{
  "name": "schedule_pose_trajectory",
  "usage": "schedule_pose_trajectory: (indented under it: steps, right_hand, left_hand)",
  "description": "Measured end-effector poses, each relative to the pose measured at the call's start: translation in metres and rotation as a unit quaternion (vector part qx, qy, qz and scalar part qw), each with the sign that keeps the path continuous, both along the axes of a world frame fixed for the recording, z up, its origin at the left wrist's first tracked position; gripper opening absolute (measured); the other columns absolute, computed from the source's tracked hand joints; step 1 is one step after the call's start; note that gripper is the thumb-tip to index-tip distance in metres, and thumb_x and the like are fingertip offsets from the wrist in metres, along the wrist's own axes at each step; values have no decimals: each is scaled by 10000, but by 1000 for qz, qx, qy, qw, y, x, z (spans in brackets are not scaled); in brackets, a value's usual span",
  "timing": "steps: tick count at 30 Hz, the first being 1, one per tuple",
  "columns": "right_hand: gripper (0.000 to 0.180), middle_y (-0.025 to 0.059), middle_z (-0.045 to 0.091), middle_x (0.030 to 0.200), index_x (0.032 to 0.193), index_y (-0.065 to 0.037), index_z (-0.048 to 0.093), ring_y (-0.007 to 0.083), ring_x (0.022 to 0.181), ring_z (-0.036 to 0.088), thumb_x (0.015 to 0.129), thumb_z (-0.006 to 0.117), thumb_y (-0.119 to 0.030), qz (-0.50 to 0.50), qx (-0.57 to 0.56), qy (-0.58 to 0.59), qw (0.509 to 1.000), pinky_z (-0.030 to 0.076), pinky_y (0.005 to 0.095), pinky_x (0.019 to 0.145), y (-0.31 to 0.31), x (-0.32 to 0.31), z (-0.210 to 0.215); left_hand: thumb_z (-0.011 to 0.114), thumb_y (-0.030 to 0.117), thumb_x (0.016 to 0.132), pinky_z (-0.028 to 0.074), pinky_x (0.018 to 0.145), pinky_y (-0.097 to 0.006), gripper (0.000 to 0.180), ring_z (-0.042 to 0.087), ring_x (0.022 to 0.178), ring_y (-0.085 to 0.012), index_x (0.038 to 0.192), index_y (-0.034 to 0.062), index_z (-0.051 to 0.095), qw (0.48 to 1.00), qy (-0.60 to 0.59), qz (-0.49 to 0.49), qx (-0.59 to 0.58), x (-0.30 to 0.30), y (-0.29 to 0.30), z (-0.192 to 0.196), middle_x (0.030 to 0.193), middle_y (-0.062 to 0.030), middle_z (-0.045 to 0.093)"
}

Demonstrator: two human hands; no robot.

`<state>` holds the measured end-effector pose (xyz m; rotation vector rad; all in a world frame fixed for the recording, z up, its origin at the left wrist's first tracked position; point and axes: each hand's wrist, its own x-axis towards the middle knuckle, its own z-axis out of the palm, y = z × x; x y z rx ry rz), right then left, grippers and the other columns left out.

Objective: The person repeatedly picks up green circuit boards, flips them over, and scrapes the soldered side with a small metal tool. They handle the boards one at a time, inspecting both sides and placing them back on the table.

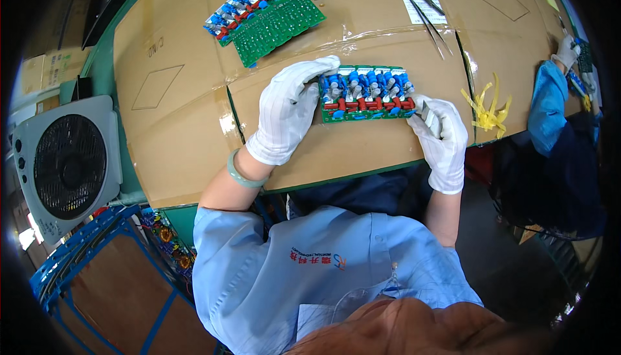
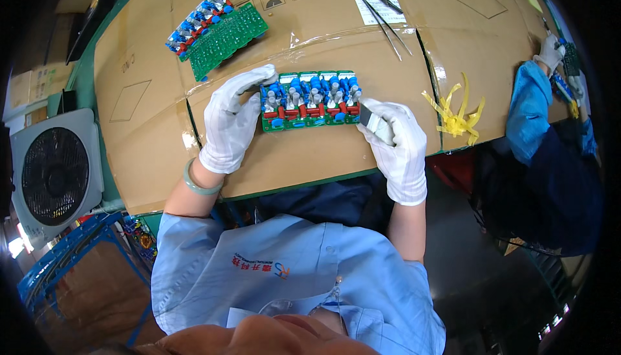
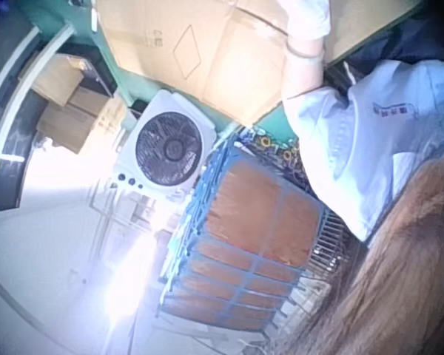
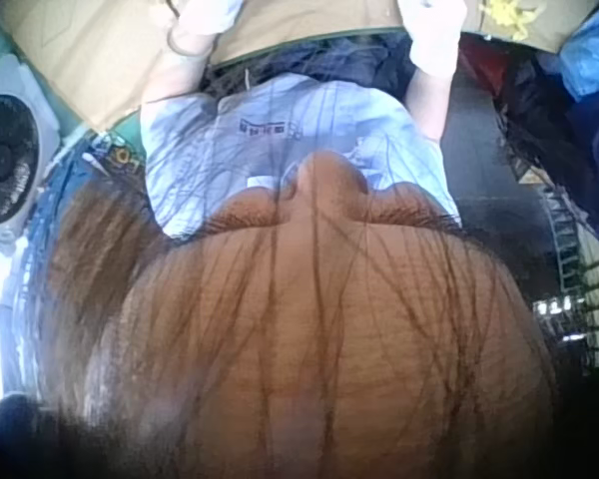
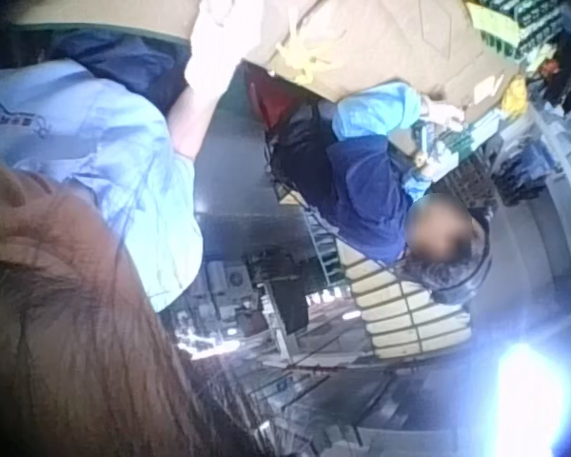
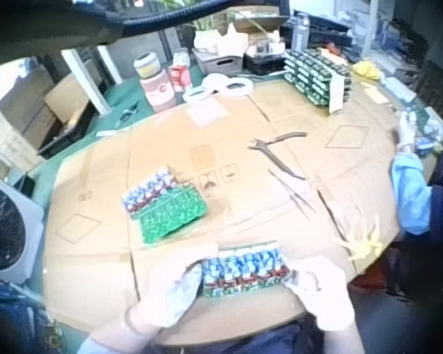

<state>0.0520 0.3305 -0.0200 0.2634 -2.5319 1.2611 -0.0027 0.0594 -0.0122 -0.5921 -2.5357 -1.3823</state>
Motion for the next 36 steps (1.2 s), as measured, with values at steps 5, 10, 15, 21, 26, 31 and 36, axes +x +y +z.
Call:
schedule_pose_trajectory:
  steps: [5,10,15,21,26,31,36]
  right_hand:
    - [381,139,710,1112,1113,5,671,230,996,694,756,803,27,-24,-117,-75,990,538,331,881,4,3,-2]
    - [329,143,705,1110,1145,25,663,213,1000,693,823,717,68,-23,-153,-111,982,529,318,895,11,4,1]
    - [302,131,706,1086,1161,37,654,197,1012,690,873,603,113,-14,-234,-114,966,527,305,893,14,5,2]
    - [297,132,717,1079,1155,36,666,181,971,697,868,613,91,-16,-198,-111,974,520,297,891,15,5,-1]
    - [286,129,729,1044,1148,35,671,190,954,704,870,615,74,-22,-207,-123,970,523,301,881,16,4,-1]
    - [274,130,730,1034,1138,41,671,202,956,703,869,624,61,-24,-212,-130,968,525,299,872,15,4,-1]
    - [274,132,728,1043,1107,28,681,219,948,705,835,711,9,-42,-130,-100,986,529,302,864,11,4,0]
  left_hand:
    - [577,-157,758,521,946,-365,426,671,1075,-302,1132,27,663,1000,-3,-3,19,-1,1,2,1159,-133,706]
    - [575,-161,763,511,963,-369,425,665,1097,-304,1140,16,658,1000,-20,-7,19,-1,1,2,1175,-138,702]
    - [567,-154,794,493,989,-369,398,655,1120,-307,1146,10,655,998,-42,6,42,3,2,-4,1182,-145,700]
    - [601,-130,803,487,995,-375,335,656,1106,-315,1107,-7,671,994,-43,-59,78,-4,3,-2,1150,-148,705]
    - [702,-47,786,523,870,-357,259,677,968,-288,1037,14,694,986,151,50,-45,-9,3,12,1055,-116,727]
    - [834,130,714,482,633,-331,236,610,698,-226,913,96,713,983,105,-69,-130,4,-2,35,824,-43,700]
    - [847,216,706,485,625,-348,308,630,738,-229,951,125,685,952,68,-86,-285,15,4,42,848,-51,681]
